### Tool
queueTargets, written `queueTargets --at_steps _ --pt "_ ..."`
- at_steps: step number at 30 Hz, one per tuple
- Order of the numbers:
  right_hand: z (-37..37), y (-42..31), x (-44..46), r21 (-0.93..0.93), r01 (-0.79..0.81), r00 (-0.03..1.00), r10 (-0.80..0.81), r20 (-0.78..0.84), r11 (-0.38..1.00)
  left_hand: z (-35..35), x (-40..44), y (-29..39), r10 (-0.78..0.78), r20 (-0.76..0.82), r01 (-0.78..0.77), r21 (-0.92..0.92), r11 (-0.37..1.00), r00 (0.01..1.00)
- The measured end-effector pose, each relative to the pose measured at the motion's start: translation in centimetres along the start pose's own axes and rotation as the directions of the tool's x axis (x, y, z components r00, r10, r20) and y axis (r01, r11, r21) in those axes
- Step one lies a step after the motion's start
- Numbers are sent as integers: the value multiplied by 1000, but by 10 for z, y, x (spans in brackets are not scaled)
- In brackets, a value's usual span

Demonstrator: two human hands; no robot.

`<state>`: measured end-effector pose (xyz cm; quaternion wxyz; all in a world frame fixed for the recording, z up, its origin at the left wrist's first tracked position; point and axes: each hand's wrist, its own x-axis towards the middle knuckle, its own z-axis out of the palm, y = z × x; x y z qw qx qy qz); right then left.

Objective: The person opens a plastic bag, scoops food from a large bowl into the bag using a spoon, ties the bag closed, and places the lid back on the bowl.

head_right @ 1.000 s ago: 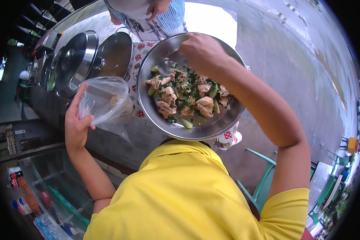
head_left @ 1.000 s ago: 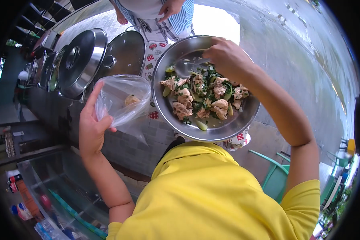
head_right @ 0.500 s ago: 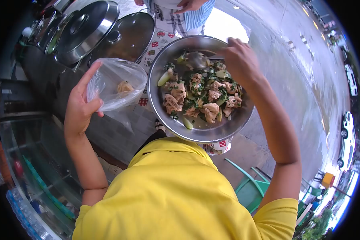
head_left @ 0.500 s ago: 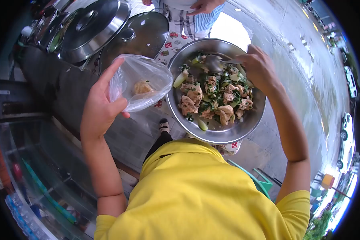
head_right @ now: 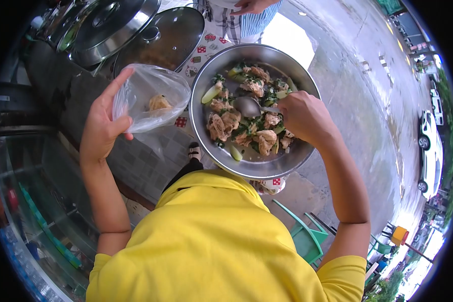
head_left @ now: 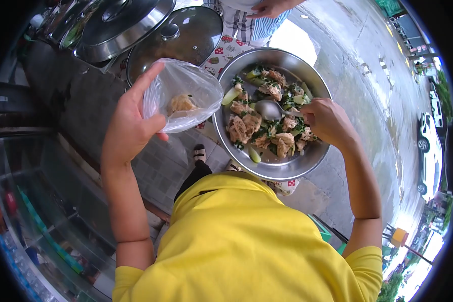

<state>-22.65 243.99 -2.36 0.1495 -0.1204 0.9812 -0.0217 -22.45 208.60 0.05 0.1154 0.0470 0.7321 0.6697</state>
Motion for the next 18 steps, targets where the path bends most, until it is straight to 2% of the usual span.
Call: queueTargets --at_steps 3,6,9,12,15,18 --pt "6 15 -2 130 23 1000 -25 11 991 -2 0 -2 -9 19 9 -5 1000 1000" --pt "2 23 -5 185 -27 988 -2 152 982 -3 0 -3 -7 25 7 -13 1000 1000" --pt "-2 19 -18 78 -82 945 53 323 994 -3 0 -3 3 9 -3 -5 1000 1000" --pt "-7 12 -30 69 -124 917 88 389 990 -3 1 -3 17 0 -17 -18 1000 1000" --pt "-2 22 -43 136 -144 940 93 330 980 -4 2 -2 18 3 -18 -12 1000 1000" --pt "-6 10 -55 105 -98 983 80 165 990 -3 3 0 12 9 -12 -12 1000 1000"
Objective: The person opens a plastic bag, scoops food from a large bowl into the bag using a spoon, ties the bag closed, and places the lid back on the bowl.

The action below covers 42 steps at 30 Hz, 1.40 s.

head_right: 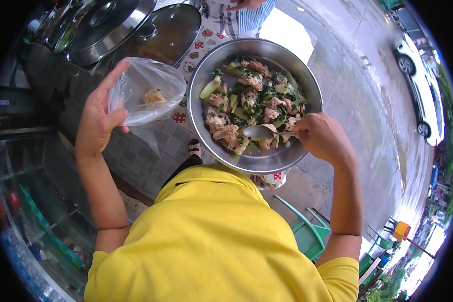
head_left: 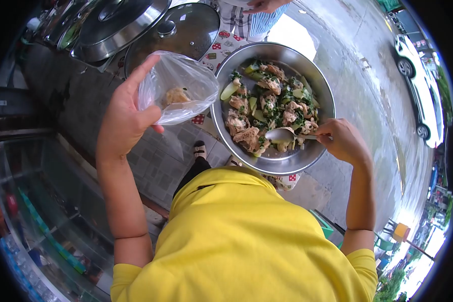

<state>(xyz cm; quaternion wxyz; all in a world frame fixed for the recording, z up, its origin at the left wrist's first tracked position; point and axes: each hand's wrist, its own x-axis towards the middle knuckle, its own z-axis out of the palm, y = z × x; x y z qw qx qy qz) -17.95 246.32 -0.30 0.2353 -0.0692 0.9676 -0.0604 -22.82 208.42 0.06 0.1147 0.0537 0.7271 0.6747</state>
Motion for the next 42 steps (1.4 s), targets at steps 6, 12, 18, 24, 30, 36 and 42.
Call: queueTargets --at_steps 6,12,18,24,30,36,42 --pt "29 -42 -1 71 93 989 -84 -122 993 2 1 2 -4 30 3 5 1000 1000" --pt "22 -46 -11 63 51 985 -40 -170 997 1 0 5 13 29 -13 17 1000 1000" --pt "10 -67 1 8 169 949 -161 -270 986 4 -1 3 -11 47 11 15 1000 999" --pt "18 -58 15 -41 186 958 -190 -215 982 6 -6 7 16 17 -17 52 999 1000" --pt "-15 -12 -6 -18 -78 924 66 -376 997 2 -9 6 -1 36 -1 70 998 999" --pt "-30 31 -28 29 -454 861 447 -244 890 6 -8 7 7 83 -15 102 995 997" --pt "-19 64 -21 -56 -603 789 584 -193 796 15 -6 8 -42 35 37 133 990 998"
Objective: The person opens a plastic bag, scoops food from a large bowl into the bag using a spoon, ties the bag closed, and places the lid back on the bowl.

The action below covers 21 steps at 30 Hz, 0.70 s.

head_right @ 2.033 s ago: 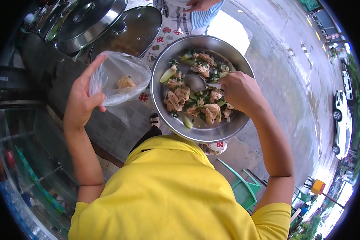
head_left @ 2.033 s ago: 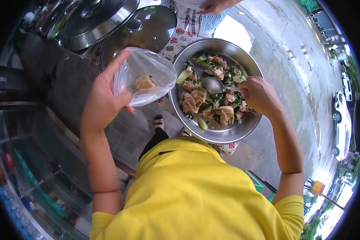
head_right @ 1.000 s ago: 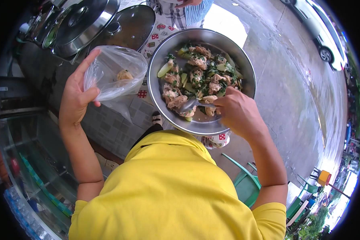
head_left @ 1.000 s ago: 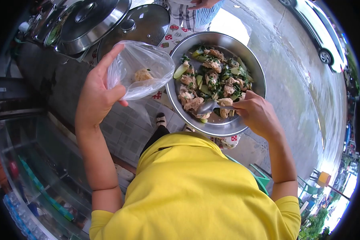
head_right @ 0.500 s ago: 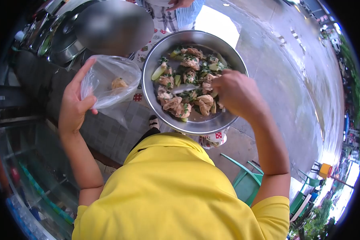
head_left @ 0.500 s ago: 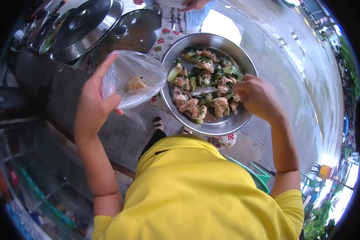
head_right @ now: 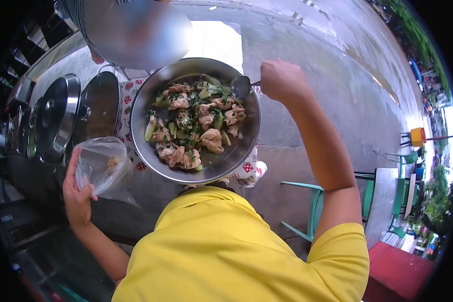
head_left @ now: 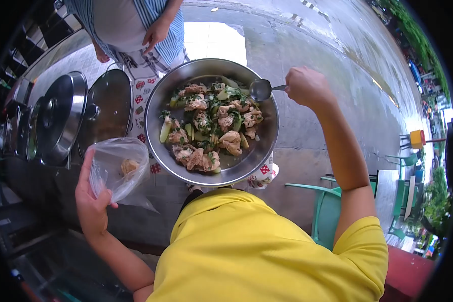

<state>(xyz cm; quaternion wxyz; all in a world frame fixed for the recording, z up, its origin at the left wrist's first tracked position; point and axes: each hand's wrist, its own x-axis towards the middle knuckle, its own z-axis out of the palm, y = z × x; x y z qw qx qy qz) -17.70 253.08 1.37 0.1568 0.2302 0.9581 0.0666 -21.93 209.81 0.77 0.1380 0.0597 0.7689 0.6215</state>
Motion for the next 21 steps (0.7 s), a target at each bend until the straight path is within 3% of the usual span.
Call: queueTargets --at_steps 5,11,21 --pt "24 -4 15 -54 74 997 -74 17 996 3 3 4 -12 40 12 2 1000 999" --pt "35 -1 21 97 104 990 -112 84 990 8 6 4 -4 53 5 -16 1000 999" --pt "47 5 20 222 190 982 -184 -50 956 12 13 6 3 71 -1 -41 999 997"
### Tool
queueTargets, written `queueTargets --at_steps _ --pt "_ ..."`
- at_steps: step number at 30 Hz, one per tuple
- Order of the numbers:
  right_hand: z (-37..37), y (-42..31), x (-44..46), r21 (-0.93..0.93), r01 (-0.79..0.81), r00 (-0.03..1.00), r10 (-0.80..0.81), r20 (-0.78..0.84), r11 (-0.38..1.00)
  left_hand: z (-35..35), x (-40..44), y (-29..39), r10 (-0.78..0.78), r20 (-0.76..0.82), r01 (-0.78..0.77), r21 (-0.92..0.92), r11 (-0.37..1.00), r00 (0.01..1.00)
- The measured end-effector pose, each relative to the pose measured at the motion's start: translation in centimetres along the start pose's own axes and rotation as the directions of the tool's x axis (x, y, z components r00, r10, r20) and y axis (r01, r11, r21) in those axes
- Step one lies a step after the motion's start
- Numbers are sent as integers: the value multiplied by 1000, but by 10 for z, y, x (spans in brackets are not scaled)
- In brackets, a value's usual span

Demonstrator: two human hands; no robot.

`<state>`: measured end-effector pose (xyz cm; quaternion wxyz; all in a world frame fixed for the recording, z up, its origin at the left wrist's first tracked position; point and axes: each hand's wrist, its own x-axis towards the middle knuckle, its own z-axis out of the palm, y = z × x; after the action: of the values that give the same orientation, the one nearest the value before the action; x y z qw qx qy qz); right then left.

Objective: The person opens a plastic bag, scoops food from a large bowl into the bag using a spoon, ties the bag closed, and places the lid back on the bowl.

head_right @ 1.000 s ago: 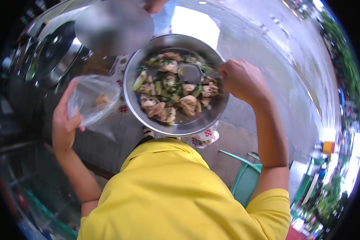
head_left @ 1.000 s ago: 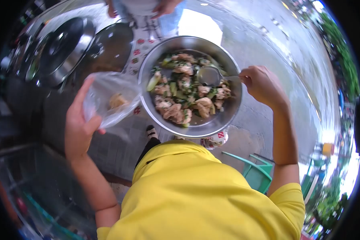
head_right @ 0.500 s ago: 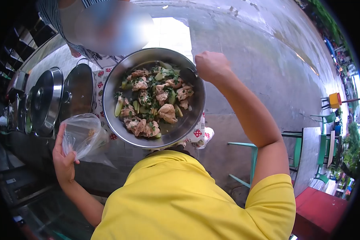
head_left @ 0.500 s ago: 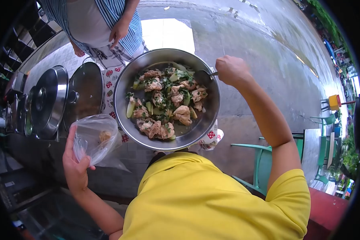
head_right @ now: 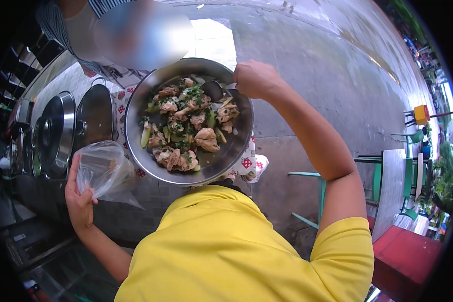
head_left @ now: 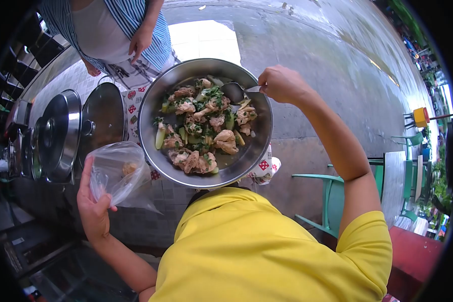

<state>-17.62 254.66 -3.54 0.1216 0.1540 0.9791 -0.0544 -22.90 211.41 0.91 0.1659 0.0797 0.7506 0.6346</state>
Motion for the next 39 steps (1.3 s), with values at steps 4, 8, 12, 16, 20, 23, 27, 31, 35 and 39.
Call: queueTargets --at_steps 4,8,12,16,20,23,27,31,35,39 --pt "-6 0 -16 -54 -35 997 31 -72 998 -2 -1 1 5 -12 -5 17 1000 1000" --pt "-25 -15 -34 -277 -74 997 73 -16 958 -3 -1 -2 27 12 -27 5 1000 1000" --pt "-12 -20 -28 -268 34 994 -5 110 963 1 0 -1 25 5 -25 20 999 1000" --pt "-4 -10 -21 -155 106 961 -61 271 982 -4 -2 -1 41 5 -41 29 999 999" --pt "24 25 -18 32 27 911 -38 410 999 -7 -5 -2 39 -4 -39 17 999 999" --pt "42 53 -24 245 72 924 -157 350 967 -8 -5 -2 28 -1 -28 6 1000 1000" --pt "36 60 -40 363 -63 946 -60 318 930 -9 -4 -3 25 4 -25 -4 1000 1000" --pt "22 48 -47 357 -108 945 -16 326 928 -8 -1 -3 13 4 -13 0 1000 1000" --pt "25 35 -45 341 -53 952 -55 301 938 -9 0 -3 20 16 -20 -27 999 1000" --pt "16 21 -47 307 -50 959 -41 282 950 -9 -2 -1 16 8 -16 -23 1000 1000"
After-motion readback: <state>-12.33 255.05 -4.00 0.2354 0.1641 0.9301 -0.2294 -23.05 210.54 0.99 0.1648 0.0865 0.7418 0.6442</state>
